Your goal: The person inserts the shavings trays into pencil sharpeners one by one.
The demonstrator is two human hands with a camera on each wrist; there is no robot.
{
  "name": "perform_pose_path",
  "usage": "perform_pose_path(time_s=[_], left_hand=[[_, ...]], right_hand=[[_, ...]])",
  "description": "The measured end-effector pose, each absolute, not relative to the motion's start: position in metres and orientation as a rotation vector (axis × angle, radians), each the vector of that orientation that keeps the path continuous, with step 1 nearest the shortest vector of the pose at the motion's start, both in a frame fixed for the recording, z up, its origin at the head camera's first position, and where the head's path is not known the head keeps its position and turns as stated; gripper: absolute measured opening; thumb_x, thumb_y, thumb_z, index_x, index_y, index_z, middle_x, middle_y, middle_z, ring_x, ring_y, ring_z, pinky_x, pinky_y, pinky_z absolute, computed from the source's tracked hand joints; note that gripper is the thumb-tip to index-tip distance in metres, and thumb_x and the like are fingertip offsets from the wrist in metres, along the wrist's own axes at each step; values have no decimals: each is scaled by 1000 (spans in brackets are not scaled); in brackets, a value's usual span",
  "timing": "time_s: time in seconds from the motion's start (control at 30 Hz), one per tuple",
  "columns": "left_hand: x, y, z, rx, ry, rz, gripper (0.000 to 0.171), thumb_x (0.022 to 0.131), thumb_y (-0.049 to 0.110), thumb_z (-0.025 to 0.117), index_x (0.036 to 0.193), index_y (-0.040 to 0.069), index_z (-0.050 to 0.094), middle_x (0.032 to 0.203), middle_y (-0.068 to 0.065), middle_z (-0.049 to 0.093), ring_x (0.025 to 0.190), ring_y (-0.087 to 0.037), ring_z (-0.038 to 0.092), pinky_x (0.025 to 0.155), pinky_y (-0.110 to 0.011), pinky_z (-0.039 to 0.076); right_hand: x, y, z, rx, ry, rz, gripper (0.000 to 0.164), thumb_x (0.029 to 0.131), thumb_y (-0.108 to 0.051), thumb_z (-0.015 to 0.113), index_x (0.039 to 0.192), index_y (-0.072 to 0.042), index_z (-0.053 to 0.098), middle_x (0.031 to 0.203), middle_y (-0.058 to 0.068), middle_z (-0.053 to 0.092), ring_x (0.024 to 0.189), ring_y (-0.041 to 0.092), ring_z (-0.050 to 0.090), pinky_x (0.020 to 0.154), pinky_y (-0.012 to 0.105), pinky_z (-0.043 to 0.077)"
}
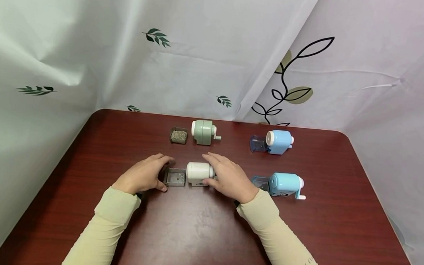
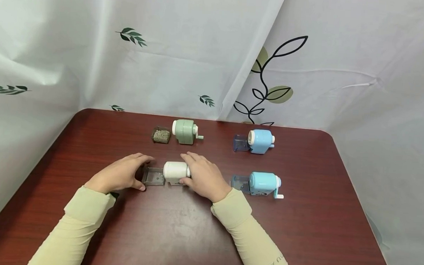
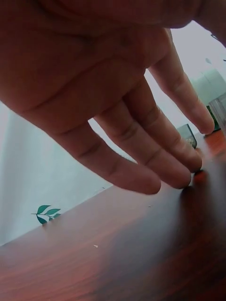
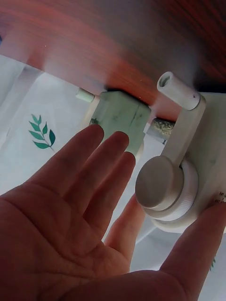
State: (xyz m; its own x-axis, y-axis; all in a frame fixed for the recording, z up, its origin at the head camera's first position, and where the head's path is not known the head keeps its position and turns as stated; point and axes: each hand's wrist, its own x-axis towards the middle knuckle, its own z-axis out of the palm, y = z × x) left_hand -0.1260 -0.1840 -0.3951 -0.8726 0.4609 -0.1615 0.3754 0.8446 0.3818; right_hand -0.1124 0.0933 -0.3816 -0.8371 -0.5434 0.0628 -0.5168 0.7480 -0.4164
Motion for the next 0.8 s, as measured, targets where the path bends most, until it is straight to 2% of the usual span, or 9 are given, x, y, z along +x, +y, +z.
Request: perform_pose_path(time_s=[0.33,0.53,0.8], left_hand=[[-124,-181,-398,688,2795,510,71,60,19,97,122,8,65,117,-6,64,107,-29,63,92,-49,50],[-125,-180,-399,725,2814,483,58,62,19,96,111,3,68,108,-6,66,100,-28,65,90,-47,51],[-127,-180,-400,767,2861,531,51,63,16,95,104,1,70,99,-6,67,88,-23,65,81,-44,53]], right_hand=[[-111,93,-382,-892,2858,-693,66,88,-27,80,144,-7,53,146,13,53,131,29,53,102,48,47],[-111,92,-383,-894,2852,-706,64,88,-27,80,143,-7,54,144,11,55,130,28,54,100,47,48],[-111,92,-383,-885,2848,-700,62,89,-26,80,142,-7,55,141,10,58,127,25,56,98,45,49]])
